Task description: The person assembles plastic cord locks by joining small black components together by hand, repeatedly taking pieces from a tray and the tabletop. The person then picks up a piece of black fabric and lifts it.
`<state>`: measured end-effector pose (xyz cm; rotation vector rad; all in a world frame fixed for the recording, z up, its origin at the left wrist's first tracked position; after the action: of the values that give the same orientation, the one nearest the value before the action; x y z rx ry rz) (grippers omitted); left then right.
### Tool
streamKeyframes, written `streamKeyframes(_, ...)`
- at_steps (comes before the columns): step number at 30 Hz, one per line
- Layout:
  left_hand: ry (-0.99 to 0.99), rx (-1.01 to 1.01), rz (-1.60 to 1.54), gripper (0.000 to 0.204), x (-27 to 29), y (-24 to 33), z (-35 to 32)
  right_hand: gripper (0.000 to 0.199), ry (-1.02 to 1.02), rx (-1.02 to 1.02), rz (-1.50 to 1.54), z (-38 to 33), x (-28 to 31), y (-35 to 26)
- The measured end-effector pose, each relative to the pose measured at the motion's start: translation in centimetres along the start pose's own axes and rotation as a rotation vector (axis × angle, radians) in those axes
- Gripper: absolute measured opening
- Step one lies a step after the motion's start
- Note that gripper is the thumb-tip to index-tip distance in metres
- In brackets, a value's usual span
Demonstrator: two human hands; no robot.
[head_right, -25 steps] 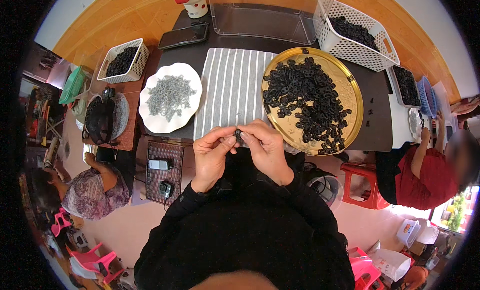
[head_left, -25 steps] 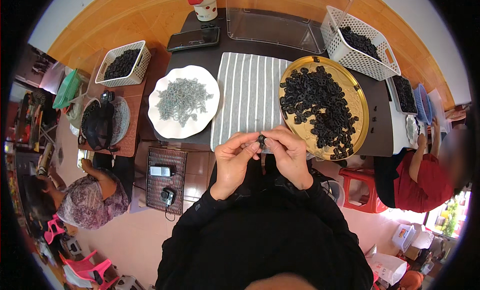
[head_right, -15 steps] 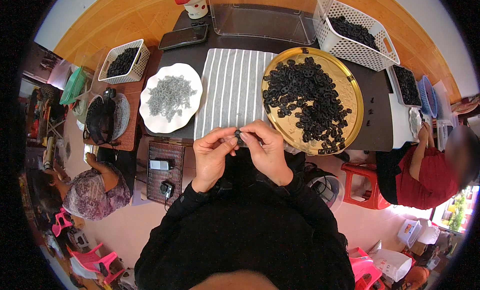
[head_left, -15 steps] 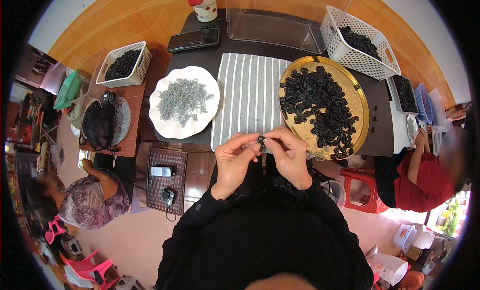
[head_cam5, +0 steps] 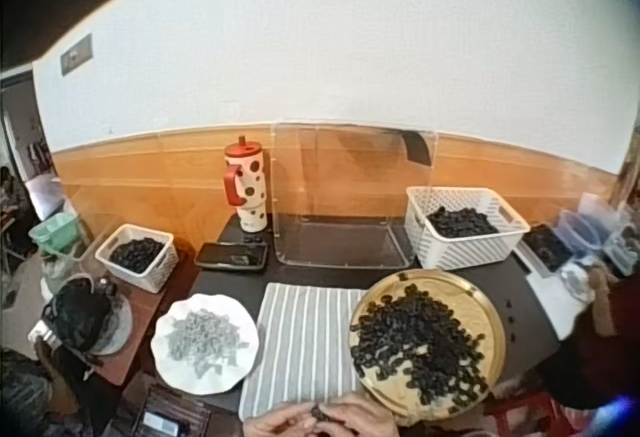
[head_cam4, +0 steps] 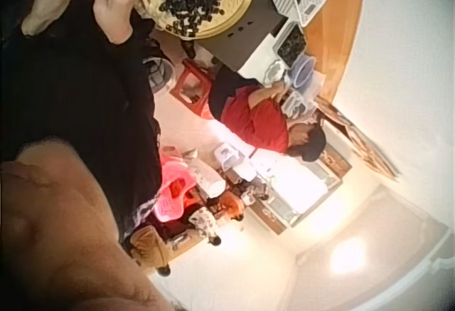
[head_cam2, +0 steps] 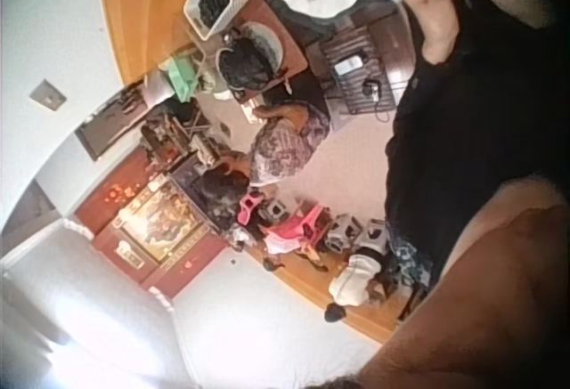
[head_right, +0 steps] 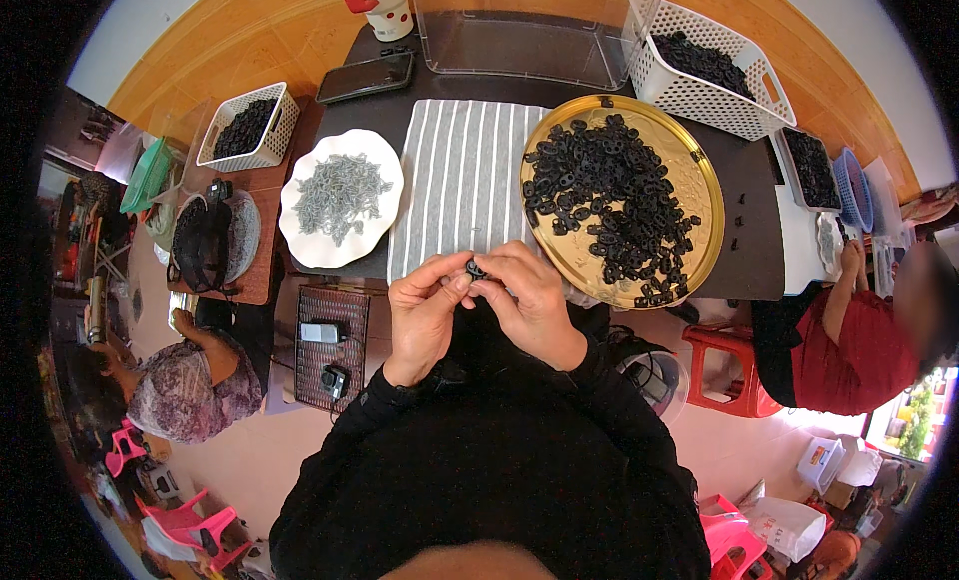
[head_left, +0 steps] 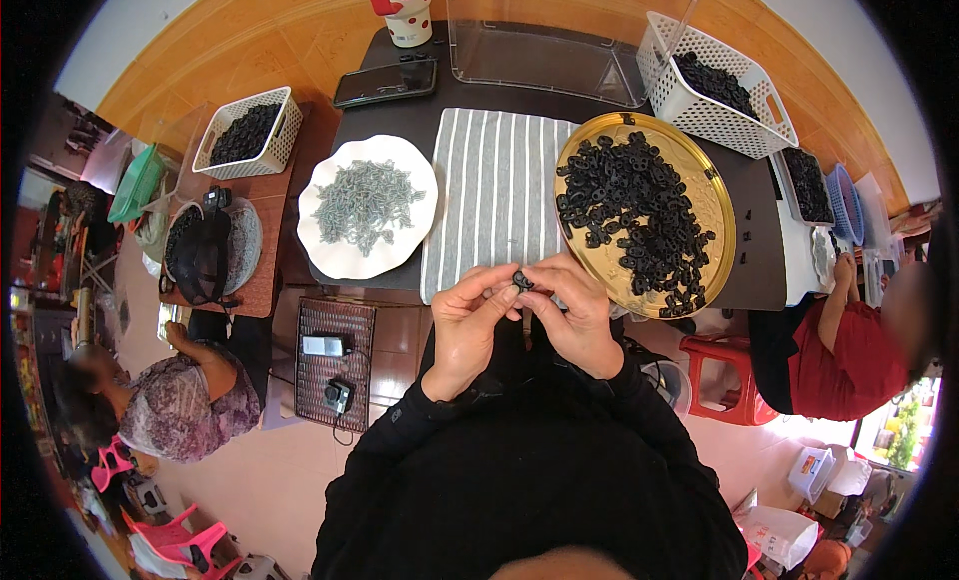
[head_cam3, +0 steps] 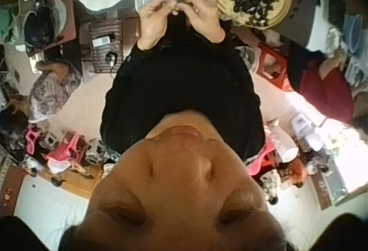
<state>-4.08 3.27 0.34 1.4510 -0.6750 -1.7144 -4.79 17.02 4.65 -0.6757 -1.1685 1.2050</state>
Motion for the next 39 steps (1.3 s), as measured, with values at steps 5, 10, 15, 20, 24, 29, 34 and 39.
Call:
streamKeyframes(5,-0.048,0.006,0.017,0.026,-0.1,0.2,-0.1,0.028,0.001,0.084,-0.002,0.1,0.1,-0.6)
streamKeyframes(10,-0.052,-0.026,0.006,0.023,-0.7,0.6,-0.5,0.029,0.001,0.044,0.042,-0.6,-0.1,-1.0)
streamKeyframes(15,-0.054,-0.060,-0.002,0.023,-1.2,0.7,-1.0,0.029,0.089,0.163,-0.049,-1.2,-0.1,-2.1)
streamKeyframes(20,-0.065,-0.115,-0.016,0.021,-2.2,1.5,-1.6,0.027,0.193,0.254,-0.107,-2.1,-0.2,-3.0)
streamKeyframes(24,-0.078,-0.158,0.016,0.021,-2.6,2.1,-1.6,0.028,0.246,0.329,-0.140,-2.3,-0.1,-3.6)
streamKeyframes(29,-0.084,-0.125,0.050,0.022,-2.7,2.0,-1.1,0.025,0.233,0.205,-0.047,-2.0,0.3,-3.5)
streamKeyframes(34,-0.204,0.096,0.169,0.024,-1.8,2.2,-1.4,0.021,-0.248,-0.521,0.203,-2.4,2.7,0.2)
streamKeyframes(39,-0.348,0.128,0.356,0.026,-0.8,4.1,-1.2,0.017,0.134,-0.353,0.079,6.2,15.9,-3.9)
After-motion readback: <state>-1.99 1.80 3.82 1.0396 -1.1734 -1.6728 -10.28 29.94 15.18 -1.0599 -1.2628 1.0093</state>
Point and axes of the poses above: each hand's wrist, its own z-axis towards the middle knuckle, its own x-axis out of the back of the hand, y = z × x, the point moved 6 cm from there along z, towards the middle knuckle, and after that the axes turned 12 degrees about -x, right-handed, at the moved point
